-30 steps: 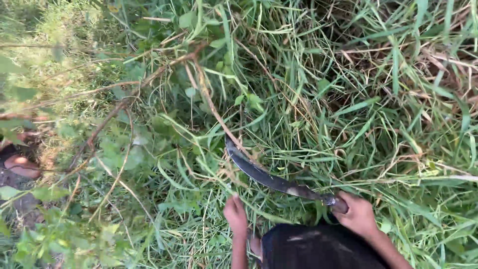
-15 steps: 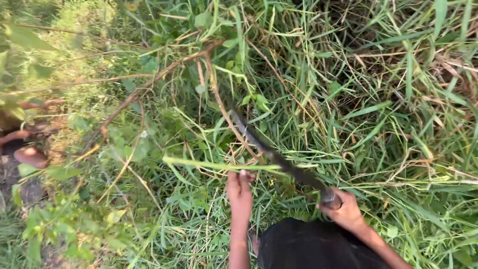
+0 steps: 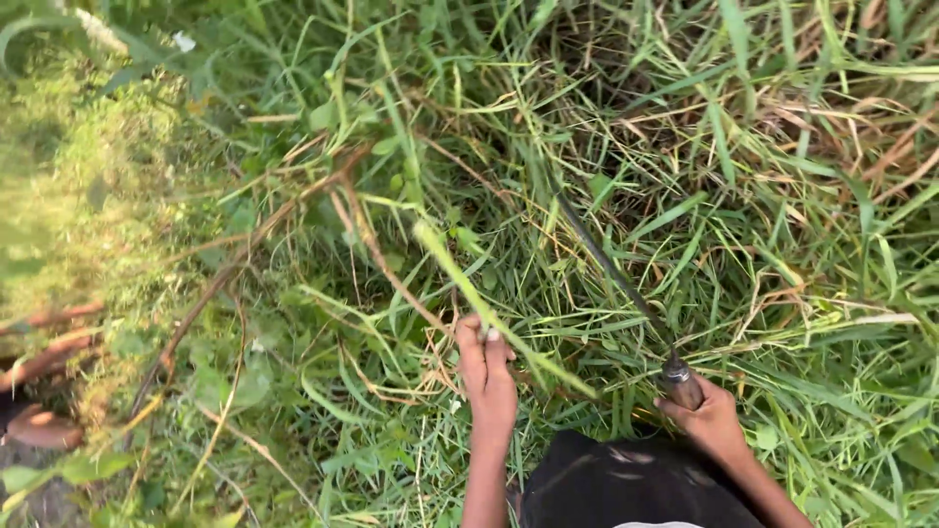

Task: Using a sickle to cut and prepare long vines or plant stalks in an outdoor field.

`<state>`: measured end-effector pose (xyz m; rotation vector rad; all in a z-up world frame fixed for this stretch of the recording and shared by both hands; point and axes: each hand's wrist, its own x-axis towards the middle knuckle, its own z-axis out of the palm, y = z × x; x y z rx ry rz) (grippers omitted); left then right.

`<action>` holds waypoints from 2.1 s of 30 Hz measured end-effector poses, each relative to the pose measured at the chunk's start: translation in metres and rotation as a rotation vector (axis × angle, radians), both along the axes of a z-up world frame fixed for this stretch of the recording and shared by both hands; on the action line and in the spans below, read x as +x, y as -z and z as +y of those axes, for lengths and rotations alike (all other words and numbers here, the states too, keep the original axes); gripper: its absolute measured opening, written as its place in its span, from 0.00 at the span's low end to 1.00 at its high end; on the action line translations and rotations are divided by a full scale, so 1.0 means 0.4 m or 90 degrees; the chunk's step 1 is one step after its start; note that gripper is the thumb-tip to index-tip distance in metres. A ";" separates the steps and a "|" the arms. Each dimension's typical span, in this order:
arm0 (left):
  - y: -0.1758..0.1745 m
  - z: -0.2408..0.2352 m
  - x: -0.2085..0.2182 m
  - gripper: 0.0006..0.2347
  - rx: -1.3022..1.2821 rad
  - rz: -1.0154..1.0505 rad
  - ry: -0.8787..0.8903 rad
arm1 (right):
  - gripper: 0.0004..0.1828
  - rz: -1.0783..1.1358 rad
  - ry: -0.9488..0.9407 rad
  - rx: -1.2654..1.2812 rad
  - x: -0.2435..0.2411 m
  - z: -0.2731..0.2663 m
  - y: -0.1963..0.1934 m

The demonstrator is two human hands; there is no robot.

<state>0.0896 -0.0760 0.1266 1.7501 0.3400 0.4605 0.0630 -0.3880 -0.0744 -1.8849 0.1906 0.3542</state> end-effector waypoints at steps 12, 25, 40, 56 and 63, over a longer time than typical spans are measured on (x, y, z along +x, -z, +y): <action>0.042 -0.033 0.098 0.09 -0.174 -0.019 -0.013 | 0.15 0.080 0.083 -0.035 0.089 -0.003 -0.013; -0.013 -0.036 0.140 0.25 -0.469 -0.011 0.035 | 0.23 0.075 -0.100 -0.200 0.197 -0.002 0.022; -0.017 -0.071 0.162 0.34 -0.474 0.020 0.152 | 0.23 0.135 -0.014 -0.050 0.200 -0.034 0.040; 0.070 -0.182 0.167 0.15 -0.516 0.127 0.448 | 0.19 0.192 0.124 0.068 0.162 -0.094 0.045; 0.082 -0.243 0.184 0.20 -0.510 0.138 0.413 | 0.17 0.192 0.146 0.060 0.170 -0.113 0.048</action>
